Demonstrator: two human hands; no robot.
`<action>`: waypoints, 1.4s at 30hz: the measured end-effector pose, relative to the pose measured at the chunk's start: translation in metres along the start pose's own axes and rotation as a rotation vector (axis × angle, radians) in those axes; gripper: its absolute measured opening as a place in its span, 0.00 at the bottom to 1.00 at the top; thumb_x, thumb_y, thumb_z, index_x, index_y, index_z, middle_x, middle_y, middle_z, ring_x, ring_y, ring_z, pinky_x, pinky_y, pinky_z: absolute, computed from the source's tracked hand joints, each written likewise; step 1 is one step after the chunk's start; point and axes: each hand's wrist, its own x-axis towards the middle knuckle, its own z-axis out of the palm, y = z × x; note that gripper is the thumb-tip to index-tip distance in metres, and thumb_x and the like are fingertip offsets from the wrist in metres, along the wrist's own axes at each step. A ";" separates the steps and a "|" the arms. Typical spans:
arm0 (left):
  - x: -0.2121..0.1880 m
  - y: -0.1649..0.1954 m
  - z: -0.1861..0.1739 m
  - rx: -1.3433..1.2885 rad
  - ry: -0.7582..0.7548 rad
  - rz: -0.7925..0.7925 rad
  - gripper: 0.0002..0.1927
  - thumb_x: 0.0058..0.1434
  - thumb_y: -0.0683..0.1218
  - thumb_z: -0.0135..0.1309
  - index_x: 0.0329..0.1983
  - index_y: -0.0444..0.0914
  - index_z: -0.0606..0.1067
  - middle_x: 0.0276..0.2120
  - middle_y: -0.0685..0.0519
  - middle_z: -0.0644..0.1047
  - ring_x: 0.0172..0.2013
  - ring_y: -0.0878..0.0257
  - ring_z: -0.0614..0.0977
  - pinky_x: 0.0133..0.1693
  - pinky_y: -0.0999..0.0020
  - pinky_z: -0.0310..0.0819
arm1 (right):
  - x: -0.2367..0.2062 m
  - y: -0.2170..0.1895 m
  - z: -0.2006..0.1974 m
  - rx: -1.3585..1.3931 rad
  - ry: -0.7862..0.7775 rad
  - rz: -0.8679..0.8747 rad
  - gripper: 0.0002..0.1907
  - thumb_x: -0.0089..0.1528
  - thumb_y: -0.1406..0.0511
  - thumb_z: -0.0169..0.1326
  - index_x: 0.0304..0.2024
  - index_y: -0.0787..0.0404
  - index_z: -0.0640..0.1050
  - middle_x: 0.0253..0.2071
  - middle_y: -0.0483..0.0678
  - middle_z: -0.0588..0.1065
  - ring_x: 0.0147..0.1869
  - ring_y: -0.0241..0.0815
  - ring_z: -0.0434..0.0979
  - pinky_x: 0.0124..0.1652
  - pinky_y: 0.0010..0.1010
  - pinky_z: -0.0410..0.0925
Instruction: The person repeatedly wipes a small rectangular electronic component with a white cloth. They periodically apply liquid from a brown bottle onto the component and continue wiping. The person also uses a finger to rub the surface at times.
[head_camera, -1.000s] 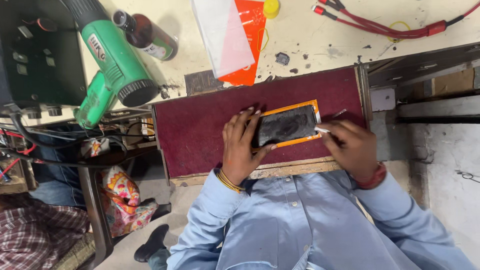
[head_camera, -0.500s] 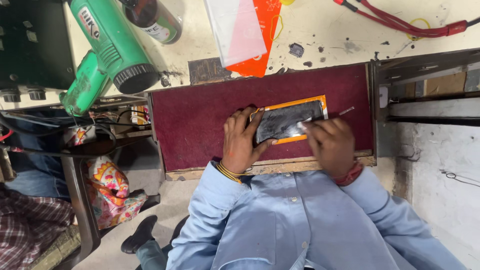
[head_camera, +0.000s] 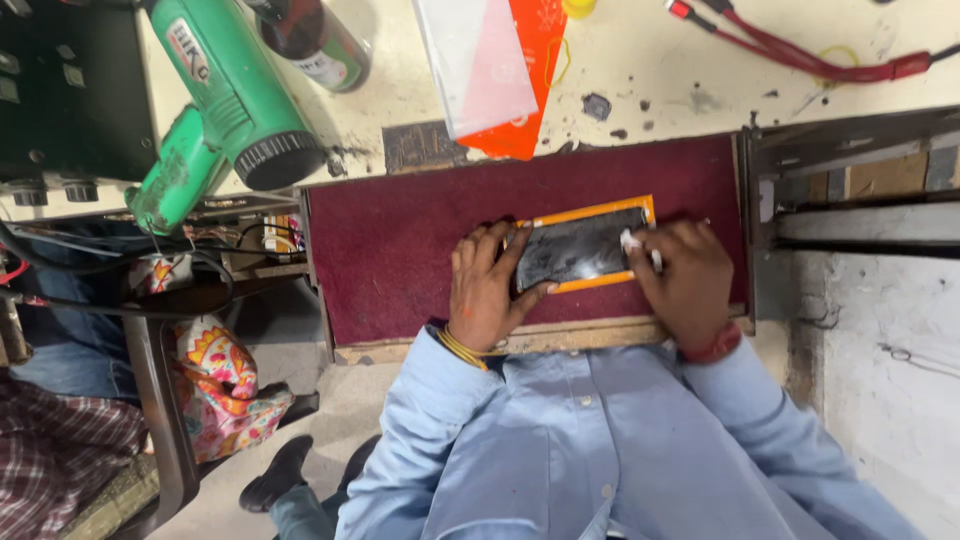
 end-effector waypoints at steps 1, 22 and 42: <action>-0.001 0.001 0.000 -0.001 0.002 -0.001 0.40 0.53 0.58 0.68 0.66 0.37 0.72 0.61 0.44 0.70 0.60 0.44 0.68 0.61 0.49 0.60 | 0.000 0.000 0.000 0.015 -0.031 -0.010 0.06 0.64 0.64 0.61 0.39 0.60 0.83 0.36 0.49 0.77 0.37 0.49 0.75 0.41 0.40 0.68; 0.001 0.002 -0.001 0.019 0.024 0.032 0.40 0.54 0.59 0.67 0.66 0.37 0.72 0.61 0.45 0.70 0.60 0.45 0.68 0.61 0.49 0.60 | -0.013 -0.001 0.007 0.115 0.103 -0.071 0.07 0.60 0.65 0.64 0.40 0.60 0.83 0.34 0.48 0.77 0.36 0.44 0.77 0.37 0.35 0.71; 0.000 0.000 0.000 0.007 0.018 0.032 0.40 0.53 0.57 0.68 0.66 0.37 0.72 0.61 0.44 0.70 0.60 0.44 0.68 0.61 0.48 0.60 | -0.015 -0.005 0.011 0.071 0.022 0.000 0.04 0.58 0.64 0.65 0.34 0.58 0.85 0.25 0.46 0.74 0.26 0.40 0.73 0.27 0.33 0.65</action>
